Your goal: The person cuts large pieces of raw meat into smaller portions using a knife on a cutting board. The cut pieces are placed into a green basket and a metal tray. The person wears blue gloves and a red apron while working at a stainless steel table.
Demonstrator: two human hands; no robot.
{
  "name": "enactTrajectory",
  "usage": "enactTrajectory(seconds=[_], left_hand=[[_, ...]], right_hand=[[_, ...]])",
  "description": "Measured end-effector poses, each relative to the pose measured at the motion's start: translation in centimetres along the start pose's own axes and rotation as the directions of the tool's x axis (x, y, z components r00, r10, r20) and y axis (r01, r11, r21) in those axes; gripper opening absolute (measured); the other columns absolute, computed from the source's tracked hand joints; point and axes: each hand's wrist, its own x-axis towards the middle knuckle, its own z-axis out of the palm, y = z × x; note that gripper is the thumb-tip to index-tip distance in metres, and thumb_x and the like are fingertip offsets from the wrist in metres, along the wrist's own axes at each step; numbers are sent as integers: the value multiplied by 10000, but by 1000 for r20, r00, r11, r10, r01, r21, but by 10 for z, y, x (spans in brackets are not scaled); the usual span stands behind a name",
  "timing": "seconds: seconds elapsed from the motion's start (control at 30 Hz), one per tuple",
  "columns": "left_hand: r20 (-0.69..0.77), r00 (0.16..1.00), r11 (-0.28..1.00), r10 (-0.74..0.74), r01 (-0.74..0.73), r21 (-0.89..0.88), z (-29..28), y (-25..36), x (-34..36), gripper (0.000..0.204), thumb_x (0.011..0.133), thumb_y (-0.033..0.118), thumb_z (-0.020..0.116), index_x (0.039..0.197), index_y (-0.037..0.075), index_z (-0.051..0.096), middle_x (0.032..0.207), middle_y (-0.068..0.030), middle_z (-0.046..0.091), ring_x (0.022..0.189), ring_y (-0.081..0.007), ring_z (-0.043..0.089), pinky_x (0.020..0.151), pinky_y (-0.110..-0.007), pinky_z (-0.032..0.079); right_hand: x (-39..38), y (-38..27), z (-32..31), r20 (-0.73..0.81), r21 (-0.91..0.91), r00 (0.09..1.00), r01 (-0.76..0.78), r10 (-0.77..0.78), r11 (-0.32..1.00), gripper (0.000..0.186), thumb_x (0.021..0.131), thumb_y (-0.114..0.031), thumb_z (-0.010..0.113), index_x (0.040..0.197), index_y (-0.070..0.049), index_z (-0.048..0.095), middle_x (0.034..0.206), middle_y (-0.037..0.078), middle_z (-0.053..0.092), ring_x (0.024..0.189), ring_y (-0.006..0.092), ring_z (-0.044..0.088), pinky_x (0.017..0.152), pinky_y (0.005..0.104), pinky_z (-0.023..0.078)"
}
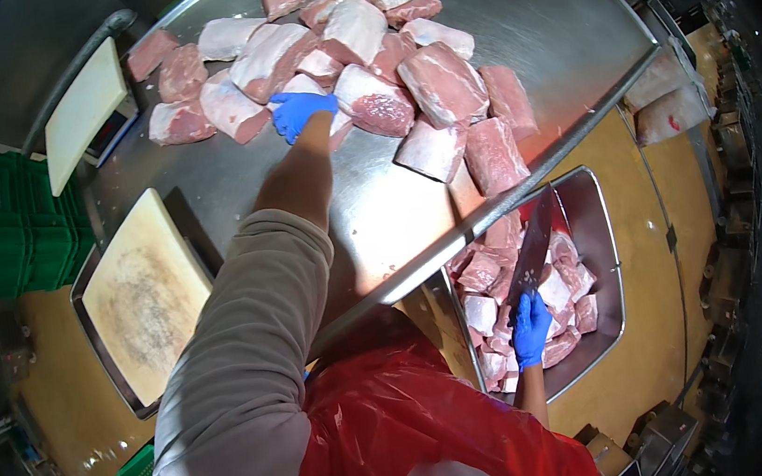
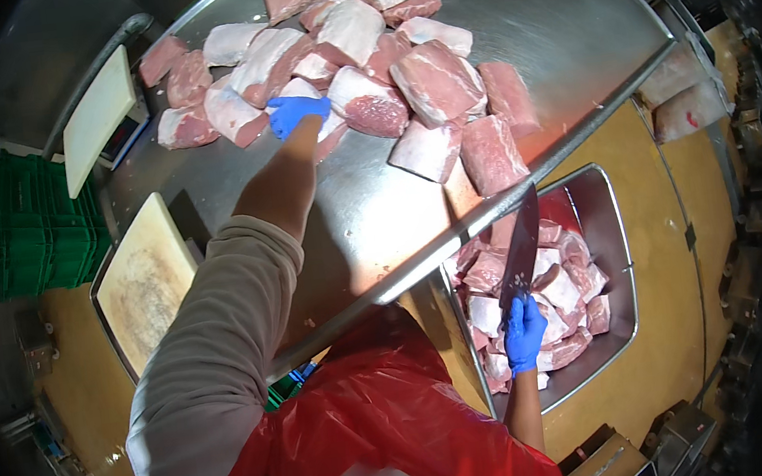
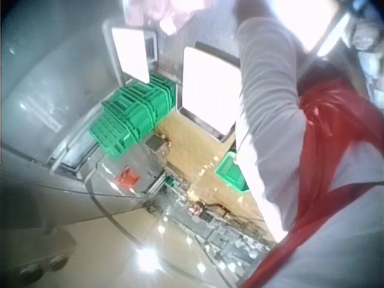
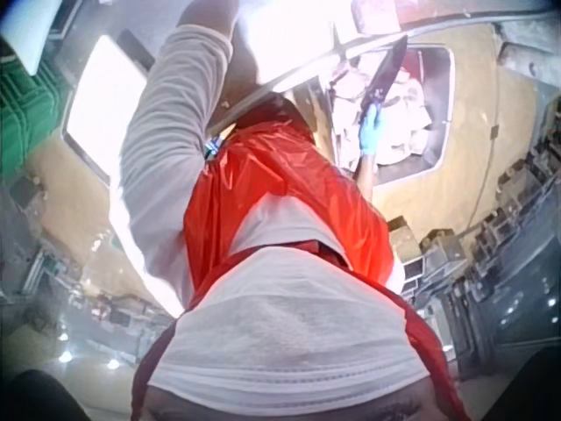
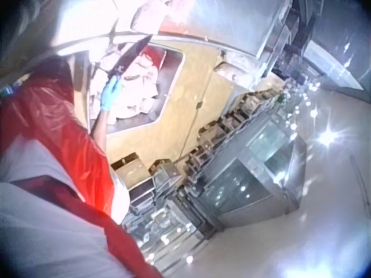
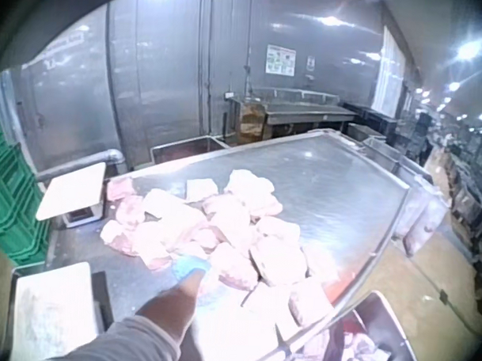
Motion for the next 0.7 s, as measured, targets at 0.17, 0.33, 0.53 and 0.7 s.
enactTrajectory(seconds=[0.17, 0.33, 0.53, 0.7], left_hand=[[82, 956, 930, 280, -292, 223, -5, -32, 4, 1247, 647, 479, 893, 1593, 161, 144, 1452, -197, 445, 1270, -382, 537, 940, -621, 499], [245, 871, 889, 426, -453, 62, -14, -124, -27, 1168, 655, 452, 869, 1549, 79, 216, 1440, -233, 490, 1259, -380, 562, 984, -524, 513], [436, 513, 555, 739, -97, -826, -122, -222, -139, 1036, 727, 340, 861, 1524, -1, 293, 1433, -222, 472, 1297, -312, 497, 1062, -399, 438], [204, 557, 443, 805, -335, -831, -237, -319, -128, 1017, 724, 254, 895, 1503, -51, 317, 1400, -215, 491, 1275, -235, 495, 1058, -357, 433]], right_hand=[[-7, 23, -14, -69, 48, 997, -26, 30, 998, 292, 1069, -333, 523, 1022, -60, 614, 668, -30, 520, 520, 46, 457, 455, 224, 398], [27, -19, 52, 80, 124, 992, 88, -98, 988, 279, 1064, -298, 540, 948, -53, 604, 681, -31, 537, 544, 38, 453, 466, 220, 378], [53, -46, 110, 249, 57, 922, 293, -298, 954, 281, 1071, -286, 531, 914, -57, 574, 732, -46, 499, 610, 48, 436, 522, 232, 364], [-9, -93, 172, 283, 308, 903, 234, -324, 922, 199, 1062, -217, 550, 1159, -45, 529, 848, 41, 631, 692, 121, 619, 591, 268, 504]])
